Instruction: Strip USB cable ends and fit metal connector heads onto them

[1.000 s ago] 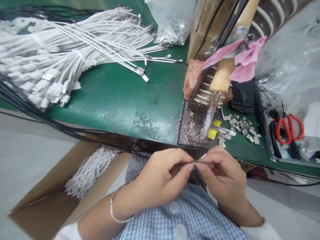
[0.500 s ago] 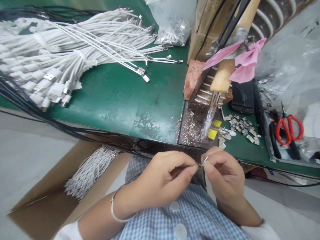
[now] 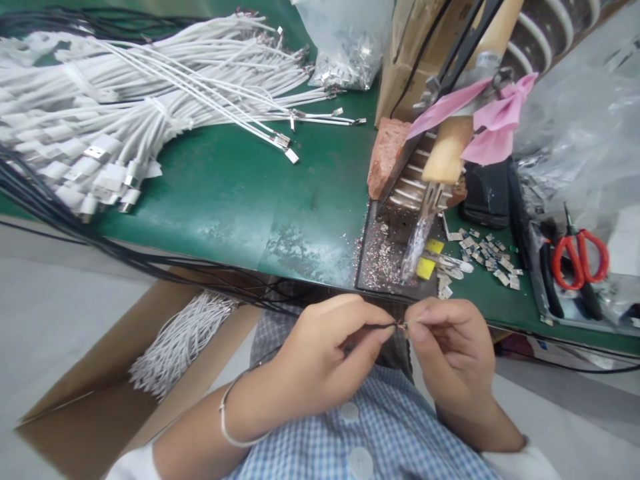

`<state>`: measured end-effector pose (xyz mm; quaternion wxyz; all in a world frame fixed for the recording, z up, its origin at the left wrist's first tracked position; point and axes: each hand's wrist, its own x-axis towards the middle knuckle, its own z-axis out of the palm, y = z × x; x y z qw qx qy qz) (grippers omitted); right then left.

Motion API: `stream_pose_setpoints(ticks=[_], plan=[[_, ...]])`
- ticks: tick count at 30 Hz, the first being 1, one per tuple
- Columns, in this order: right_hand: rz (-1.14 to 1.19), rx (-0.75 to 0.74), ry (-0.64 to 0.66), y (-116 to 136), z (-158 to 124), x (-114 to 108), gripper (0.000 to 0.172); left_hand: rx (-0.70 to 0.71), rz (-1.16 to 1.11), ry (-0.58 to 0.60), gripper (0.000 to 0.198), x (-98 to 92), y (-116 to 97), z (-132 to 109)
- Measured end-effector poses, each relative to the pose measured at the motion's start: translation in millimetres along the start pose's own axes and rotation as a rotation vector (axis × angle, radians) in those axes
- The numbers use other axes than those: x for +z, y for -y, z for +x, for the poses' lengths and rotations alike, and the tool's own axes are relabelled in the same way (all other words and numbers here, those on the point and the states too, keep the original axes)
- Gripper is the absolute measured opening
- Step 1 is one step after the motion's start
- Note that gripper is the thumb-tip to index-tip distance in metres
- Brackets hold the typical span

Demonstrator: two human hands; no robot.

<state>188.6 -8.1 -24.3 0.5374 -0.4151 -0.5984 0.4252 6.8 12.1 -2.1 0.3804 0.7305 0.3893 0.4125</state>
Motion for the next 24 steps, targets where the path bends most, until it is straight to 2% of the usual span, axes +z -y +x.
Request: stream_pose_setpoints(ticks=[4, 9, 14, 16, 19, 21, 24], plan=[[0.013, 0.025, 0.009, 0, 1, 0, 0.019, 0.031, 0.060, -0.047, 0.009, 4.3, 3, -2], [0.008, 0.069, 0.032, 3, 3, -1, 0.019, 0.045, 0.077, -0.005, 0.011, 2.5, 4, -1], [-0.035, 0.107, 0.015, 4, 6, -2, 0.020, 0.050, 0.076, -0.026, 0.009, -2.1, 1, 2], [-0.128, 0.009, 0.003, 2, 6, -4, 0.020, 0.015, 0.085, -0.022, 0.008, -3.6, 0, 3], [-0.431, -0.253, -0.032, 1, 6, -10, 0.026, -0.011, 0.090, -0.001, 0.009, -5.3, -2, 2], [-0.578, -0.373, 0.025, 2, 7, -15, 0.031, -0.009, 0.083, 0.007, 0.010, -5.7, -2, 1], [-0.660, -0.401, 0.189, 6, 12, -19, 0.033, 0.003, 0.070, 0.000, 0.010, -4.9, 0, 1]])
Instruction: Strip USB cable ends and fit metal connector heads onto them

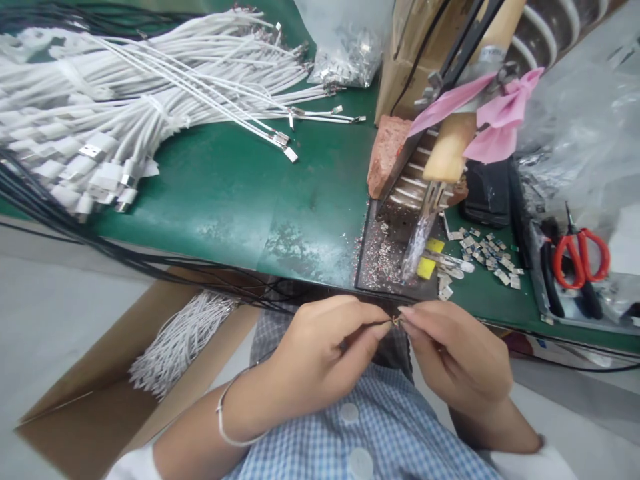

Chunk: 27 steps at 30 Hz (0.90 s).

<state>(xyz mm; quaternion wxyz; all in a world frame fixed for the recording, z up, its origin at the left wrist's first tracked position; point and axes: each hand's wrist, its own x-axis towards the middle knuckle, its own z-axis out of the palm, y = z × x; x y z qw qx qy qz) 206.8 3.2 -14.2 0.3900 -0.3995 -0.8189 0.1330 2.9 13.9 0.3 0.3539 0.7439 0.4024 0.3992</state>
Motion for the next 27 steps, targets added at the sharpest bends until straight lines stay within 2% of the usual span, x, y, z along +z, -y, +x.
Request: stream_pose_setpoints(ticks=[2, 8, 18, 21, 24, 27], plan=[[-0.035, -0.022, 0.056, -1, 3, -3, 0.030, -0.003, 0.004, 0.000, 0.009, 0.9, 1, 0], [-0.077, -0.049, 0.095, -3, 2, -2, 0.025, -0.055, 0.005, 0.040, 0.011, -0.2, -1, 0], [-0.034, -0.023, 0.089, -7, -1, -1, 0.019, -0.059, 0.013, 0.054, 0.011, -1.9, -3, 2], [0.092, 0.092, -0.017, -6, -1, -2, 0.020, -0.062, 0.003, 0.041, 0.012, -1.7, -2, 2], [0.359, 0.220, -0.172, -1, -4, 3, 0.026, -0.034, -0.009, -0.006, 0.010, -0.9, 0, 2], [0.456, 0.262, -0.227, 3, -5, 12, 0.022, -0.049, -0.002, -0.013, 0.009, -0.7, 1, 2]])
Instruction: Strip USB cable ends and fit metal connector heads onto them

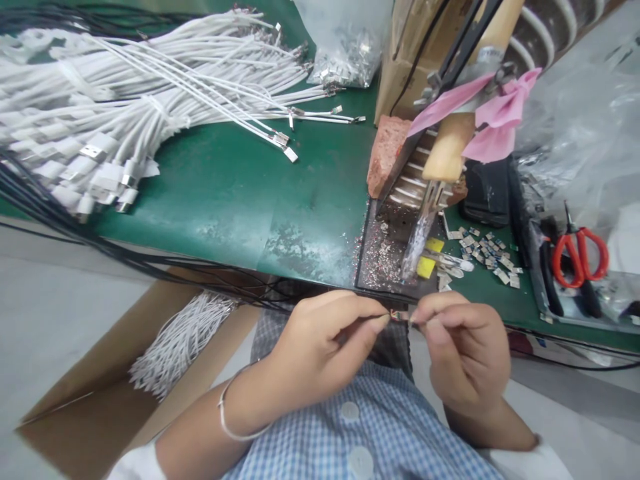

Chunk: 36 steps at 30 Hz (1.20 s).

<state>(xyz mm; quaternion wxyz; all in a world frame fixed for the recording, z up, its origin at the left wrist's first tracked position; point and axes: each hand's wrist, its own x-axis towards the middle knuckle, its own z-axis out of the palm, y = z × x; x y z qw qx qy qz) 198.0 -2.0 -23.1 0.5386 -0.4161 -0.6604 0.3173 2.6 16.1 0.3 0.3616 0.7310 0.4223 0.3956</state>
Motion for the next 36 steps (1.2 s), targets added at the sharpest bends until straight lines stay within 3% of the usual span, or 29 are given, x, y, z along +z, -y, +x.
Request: stream_pose_setpoints(ticks=[6, 16, 21, 36], plan=[[-0.020, -0.025, -0.061, -5, -2, 13, 0.021, -0.011, 0.006, -0.003, 0.009, -0.9, 0, 4], [-0.174, -0.129, -0.121, -6, 5, 14, 0.026, -0.035, 0.007, 0.001, 0.010, -0.6, 0, 9], [-0.228, -0.211, -0.109, -7, 9, 13, 0.032, -0.012, -0.004, -0.021, 0.009, -0.2, 4, 12], [-0.313, -0.279, -0.065, -6, 15, 11, 0.030, 0.012, -0.031, -0.051, 0.008, 2.5, 7, 14]])
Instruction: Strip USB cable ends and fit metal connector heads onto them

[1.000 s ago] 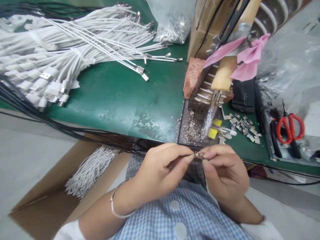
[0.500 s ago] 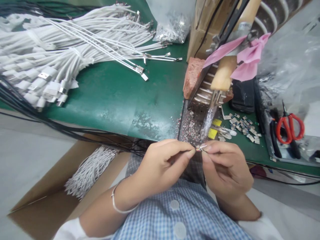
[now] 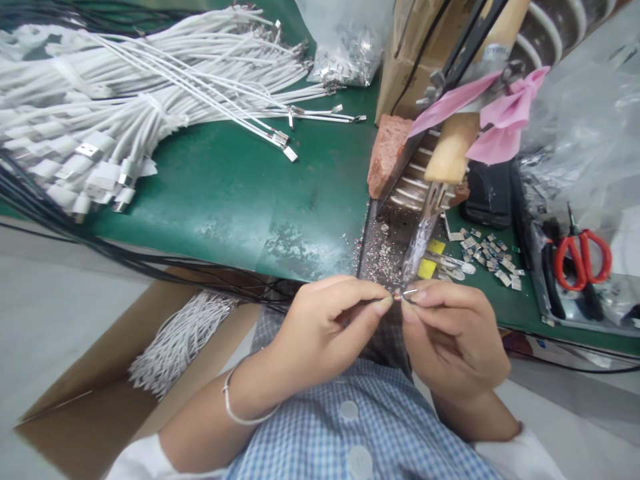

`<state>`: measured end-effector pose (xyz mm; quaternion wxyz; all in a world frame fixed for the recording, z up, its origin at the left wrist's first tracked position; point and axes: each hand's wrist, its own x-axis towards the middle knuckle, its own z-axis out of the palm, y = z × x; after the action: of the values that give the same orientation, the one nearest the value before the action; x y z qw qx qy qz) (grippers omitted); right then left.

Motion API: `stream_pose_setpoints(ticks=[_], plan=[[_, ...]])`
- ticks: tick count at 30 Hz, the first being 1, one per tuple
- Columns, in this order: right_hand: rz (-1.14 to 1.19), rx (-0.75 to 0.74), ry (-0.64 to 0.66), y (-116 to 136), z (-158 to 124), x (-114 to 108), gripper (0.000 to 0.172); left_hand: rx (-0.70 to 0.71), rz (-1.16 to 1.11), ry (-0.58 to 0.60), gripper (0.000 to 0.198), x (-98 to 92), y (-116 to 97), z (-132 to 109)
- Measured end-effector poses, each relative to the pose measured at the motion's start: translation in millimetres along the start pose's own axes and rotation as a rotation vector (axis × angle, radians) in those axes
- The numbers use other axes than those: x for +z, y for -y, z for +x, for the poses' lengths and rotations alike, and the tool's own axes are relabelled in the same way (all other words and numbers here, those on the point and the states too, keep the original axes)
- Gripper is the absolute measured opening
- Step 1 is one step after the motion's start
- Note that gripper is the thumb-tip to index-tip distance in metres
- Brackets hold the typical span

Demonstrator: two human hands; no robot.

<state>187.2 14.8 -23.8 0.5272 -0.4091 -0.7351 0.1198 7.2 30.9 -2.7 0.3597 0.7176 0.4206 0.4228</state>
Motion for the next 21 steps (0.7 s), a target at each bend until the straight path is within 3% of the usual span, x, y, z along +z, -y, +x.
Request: stream_pose_setpoints(ticks=[12, 21], plan=[[-0.005, -0.019, -0.020, 1.0, -0.2, -0.9, 0.024, 0.018, -0.019, -0.009, 0.007, -2.2, -1.1, -0.4], [0.024, 0.024, 0.020, 6.0, -7.8, -0.9, 0.024, -0.017, -0.007, 0.053, 0.008, -5.3, -5.3, -5.6]])
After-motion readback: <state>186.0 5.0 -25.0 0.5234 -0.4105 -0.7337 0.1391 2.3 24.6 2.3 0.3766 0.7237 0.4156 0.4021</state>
